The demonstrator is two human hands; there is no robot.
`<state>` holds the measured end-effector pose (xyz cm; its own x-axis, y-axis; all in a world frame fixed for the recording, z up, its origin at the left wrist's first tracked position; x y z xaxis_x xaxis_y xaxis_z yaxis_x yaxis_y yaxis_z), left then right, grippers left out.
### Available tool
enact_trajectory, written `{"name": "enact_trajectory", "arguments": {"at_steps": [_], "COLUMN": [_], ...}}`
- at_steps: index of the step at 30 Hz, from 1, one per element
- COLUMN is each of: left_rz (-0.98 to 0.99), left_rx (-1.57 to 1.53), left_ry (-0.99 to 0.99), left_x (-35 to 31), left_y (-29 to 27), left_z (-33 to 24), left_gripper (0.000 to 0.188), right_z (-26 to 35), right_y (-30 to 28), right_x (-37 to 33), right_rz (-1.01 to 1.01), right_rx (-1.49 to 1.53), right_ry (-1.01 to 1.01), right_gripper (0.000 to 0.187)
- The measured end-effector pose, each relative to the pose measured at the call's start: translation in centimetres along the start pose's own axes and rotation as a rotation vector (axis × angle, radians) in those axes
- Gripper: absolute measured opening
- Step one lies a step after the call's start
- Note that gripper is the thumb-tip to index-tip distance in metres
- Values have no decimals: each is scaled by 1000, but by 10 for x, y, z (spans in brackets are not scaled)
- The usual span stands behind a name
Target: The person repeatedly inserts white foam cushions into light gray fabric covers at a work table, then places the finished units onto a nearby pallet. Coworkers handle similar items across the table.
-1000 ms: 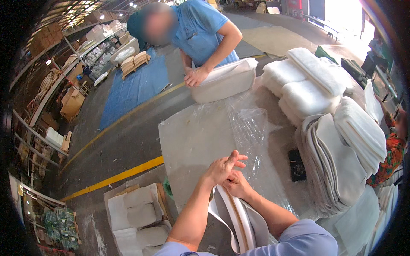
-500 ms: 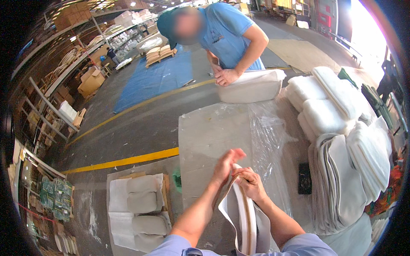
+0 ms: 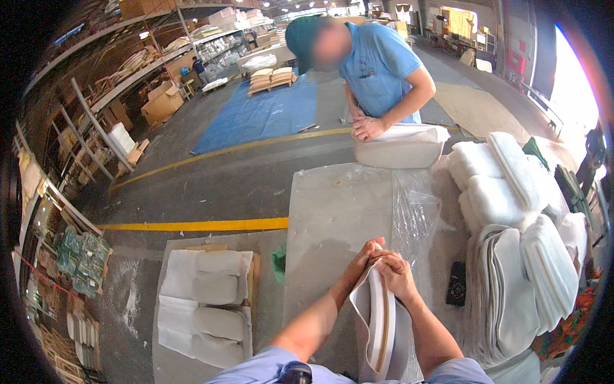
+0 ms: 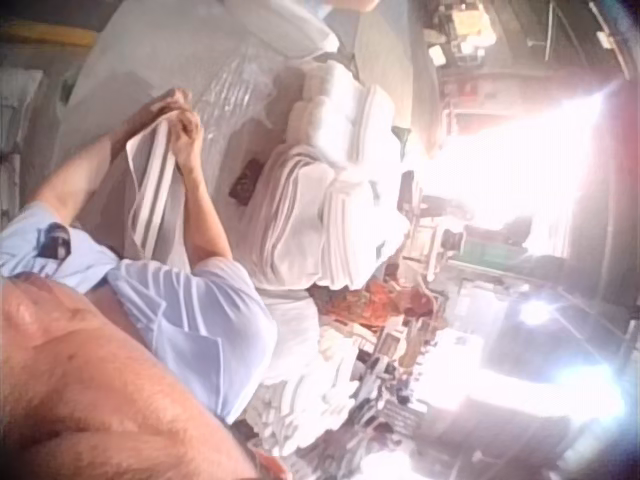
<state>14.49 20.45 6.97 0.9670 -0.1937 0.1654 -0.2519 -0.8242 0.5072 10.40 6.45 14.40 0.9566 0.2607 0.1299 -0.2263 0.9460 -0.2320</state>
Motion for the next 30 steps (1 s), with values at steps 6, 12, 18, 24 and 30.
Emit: {"name": "enact_trajectory", "arguments": {"at_steps": [6, 12, 18, 24, 30], "left_rz": [-76, -144, -279, -306, -211], "left_rx": [-14, 187, 203, 381, 437], "left_ry": [-130, -55, 18, 79, 95], "left_x": [-18, -53, -103, -180, -246], "left_y": [4, -15, -22, -7, 37], "left_z": [-18, -47, -62, -97, -142], "left_gripper": [44, 49, 49, 44, 50], "right_z": [38, 82, 39, -16, -44], "right_y": [-14, -19, -20, -82, -99], "right_x": [-71, -233, -325, -349, -354], "right_rz": [21, 6, -211, -610, -819], "right_rx": [-299, -466, -300, 102, 166], "right_ry": [-15, 74, 272, 386, 416], "right_gripper": [52, 107, 129, 76, 57]}}
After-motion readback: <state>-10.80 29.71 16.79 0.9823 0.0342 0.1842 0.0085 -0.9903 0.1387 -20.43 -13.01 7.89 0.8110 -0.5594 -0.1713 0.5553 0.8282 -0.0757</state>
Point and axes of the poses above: each hand's wrist, its own x-axis towards the middle knuckle, its own y-axis out of the palm, z = x × y, the point moved 3 cm from there along x, towards the middle knuckle, and after that the axes turned 7 degrees about y, right-handed, at the moved point
